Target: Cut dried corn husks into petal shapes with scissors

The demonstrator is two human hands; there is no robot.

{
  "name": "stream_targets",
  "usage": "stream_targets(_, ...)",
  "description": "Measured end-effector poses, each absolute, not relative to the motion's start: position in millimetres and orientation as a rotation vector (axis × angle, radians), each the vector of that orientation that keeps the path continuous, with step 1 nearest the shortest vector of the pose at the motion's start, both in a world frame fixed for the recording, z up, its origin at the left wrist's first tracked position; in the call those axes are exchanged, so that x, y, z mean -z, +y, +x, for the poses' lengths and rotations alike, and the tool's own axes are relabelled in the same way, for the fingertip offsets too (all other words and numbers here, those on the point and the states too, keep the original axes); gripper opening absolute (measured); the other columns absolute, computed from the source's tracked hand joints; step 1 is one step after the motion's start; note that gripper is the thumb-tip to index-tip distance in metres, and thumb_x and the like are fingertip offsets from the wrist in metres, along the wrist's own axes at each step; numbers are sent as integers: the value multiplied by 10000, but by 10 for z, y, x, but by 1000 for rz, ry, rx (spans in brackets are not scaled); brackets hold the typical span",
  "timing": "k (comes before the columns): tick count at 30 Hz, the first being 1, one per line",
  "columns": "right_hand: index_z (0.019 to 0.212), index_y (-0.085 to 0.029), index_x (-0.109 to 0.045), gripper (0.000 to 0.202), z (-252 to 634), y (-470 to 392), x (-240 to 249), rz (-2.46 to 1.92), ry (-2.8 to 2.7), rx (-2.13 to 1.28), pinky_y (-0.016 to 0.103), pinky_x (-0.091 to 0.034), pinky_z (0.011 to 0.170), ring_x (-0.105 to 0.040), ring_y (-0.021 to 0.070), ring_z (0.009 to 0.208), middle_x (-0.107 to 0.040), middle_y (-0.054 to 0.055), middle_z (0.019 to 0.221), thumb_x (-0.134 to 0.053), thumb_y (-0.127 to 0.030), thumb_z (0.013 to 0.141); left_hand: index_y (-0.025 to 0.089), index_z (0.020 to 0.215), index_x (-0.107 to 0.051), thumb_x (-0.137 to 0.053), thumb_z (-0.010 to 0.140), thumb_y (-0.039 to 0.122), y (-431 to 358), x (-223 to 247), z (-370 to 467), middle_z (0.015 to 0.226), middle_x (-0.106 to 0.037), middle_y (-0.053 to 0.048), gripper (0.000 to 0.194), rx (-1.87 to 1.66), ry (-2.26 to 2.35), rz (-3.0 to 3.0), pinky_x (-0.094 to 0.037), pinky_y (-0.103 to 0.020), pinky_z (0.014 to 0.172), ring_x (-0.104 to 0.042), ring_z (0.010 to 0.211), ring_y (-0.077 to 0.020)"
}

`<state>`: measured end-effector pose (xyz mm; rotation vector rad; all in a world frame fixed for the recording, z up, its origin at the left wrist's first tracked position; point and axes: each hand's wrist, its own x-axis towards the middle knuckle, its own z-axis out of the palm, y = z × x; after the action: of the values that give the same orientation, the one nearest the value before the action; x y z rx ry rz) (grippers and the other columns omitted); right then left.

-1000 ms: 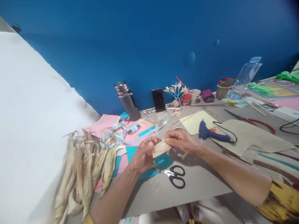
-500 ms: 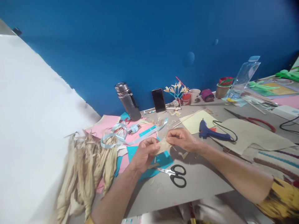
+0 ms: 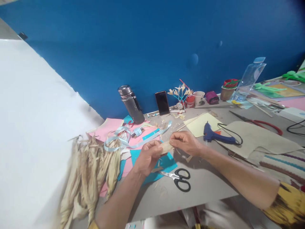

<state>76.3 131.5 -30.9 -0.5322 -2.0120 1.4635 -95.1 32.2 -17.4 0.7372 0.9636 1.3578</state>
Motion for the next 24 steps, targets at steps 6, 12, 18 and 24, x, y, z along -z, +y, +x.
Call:
stream_targets(6, 691, -166, -556, 365, 737, 1303, 320, -537, -1988, -1469, 228, -331, 500, -439, 107, 542, -509, -14, 590, -571, -482, 874, 161, 646, -575, -774, 680, 255, 342, 206, -1012, 762, -573, -1, 223, -1454, 805, 612, -522, -320, 747, -572, 759, -148)
stream_targets(12, 666, -173, -537, 360, 716, 1291, 332, -551, -1949, -1412, 227, -336, 500, -435, 105, 535, -502, -20, 574, -568, -468, 872, 149, 690, -632, -819, 665, 315, 333, 220, -978, 776, -626, -26, 252, -1419, 941, 731, -517, -302, 733, -598, 786, -163)
stream_targets(18, 682, -173, -544, 363, 714, 1298, 339, -596, -1939, -1451, 222, -339, 484, -448, 103, 521, -515, -17, 587, -562, -482, 871, 168, 630, -585, -777, 685, 247, 333, 194, -1006, 735, -618, 1, 215, -1482, 863, 657, -524, -329, 750, -601, 783, -163)
stream_targets(24, 664, -179, -516, 391, 697, 1301, 355, -570, -1915, -1406, 222, -339, 491, -424, 102, 532, -483, -25, 576, -557, -507, 873, 156, 803, -700, -834, 639, 251, 331, 232, -953, 846, -694, -45, 232, -1405, 1011, 748, -500, -304, 718, -611, 764, -159)
